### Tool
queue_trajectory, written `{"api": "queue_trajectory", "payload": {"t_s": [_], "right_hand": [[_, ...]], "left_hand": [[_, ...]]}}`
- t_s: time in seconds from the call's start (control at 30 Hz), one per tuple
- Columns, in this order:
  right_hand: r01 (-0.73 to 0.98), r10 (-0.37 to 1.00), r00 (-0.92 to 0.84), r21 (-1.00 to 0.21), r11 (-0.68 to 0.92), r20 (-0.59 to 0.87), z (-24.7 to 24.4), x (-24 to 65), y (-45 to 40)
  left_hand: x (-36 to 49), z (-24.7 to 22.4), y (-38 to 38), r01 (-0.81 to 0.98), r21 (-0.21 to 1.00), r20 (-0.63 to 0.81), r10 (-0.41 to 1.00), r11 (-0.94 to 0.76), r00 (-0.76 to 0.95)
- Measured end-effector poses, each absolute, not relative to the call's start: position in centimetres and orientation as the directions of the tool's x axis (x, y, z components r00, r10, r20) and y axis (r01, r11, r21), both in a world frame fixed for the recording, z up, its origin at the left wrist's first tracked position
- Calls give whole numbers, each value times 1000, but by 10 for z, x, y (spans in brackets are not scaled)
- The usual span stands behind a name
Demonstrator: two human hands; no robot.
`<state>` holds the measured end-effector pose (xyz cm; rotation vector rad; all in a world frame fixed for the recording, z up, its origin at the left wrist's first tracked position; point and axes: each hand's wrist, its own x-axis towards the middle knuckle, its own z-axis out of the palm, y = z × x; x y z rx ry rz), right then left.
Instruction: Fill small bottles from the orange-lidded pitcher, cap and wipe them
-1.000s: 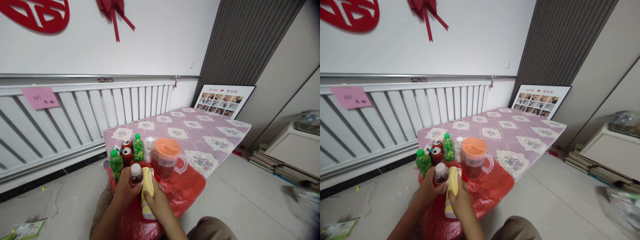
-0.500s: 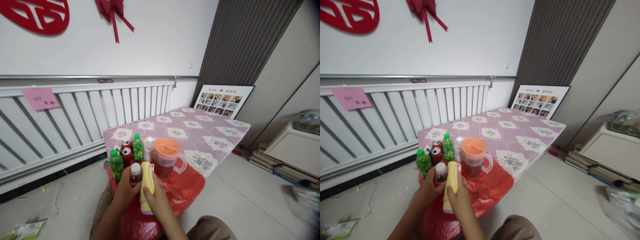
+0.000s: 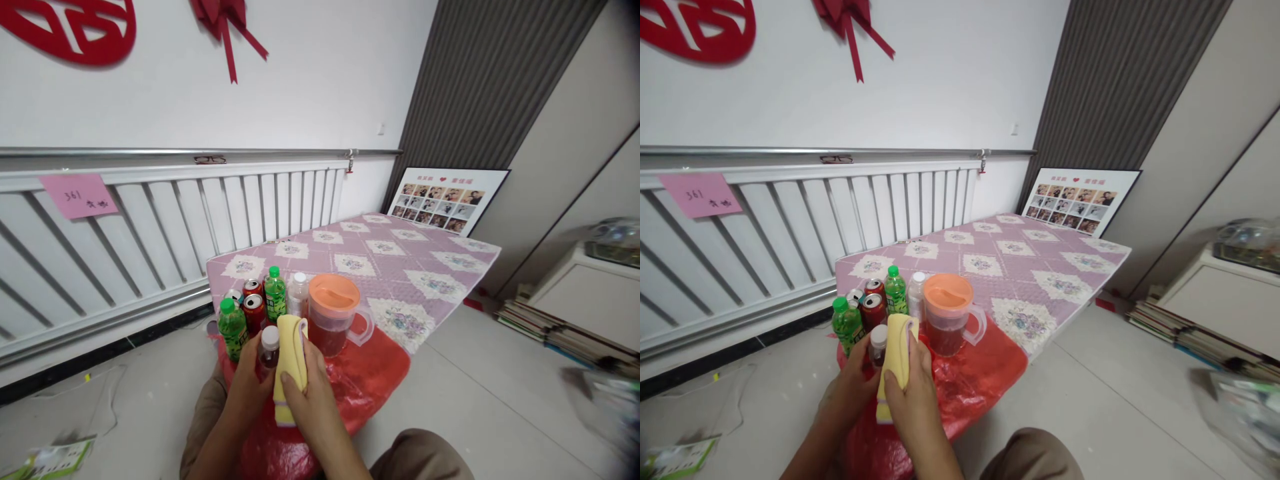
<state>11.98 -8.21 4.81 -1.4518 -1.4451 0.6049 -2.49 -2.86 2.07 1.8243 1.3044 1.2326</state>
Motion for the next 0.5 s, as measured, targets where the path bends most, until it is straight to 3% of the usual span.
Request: {"api": "queue_trajectory", "payload": {"t_s": [0.27,0.4,0.5], "right_hand": [[514,986,155,-857,-34,54,10,131,-75],[509,985,154,-861,-16,73,14,133,-79],[485,973,156,-872,72,168,35,128,-84]], "left_hand": [[-24,11,-24,507,762,437,898,-403,57],[-24,10,-25,520,749,452,890,-411,52],[-23,8,-25,531,749,445,895,-396,38]]}}
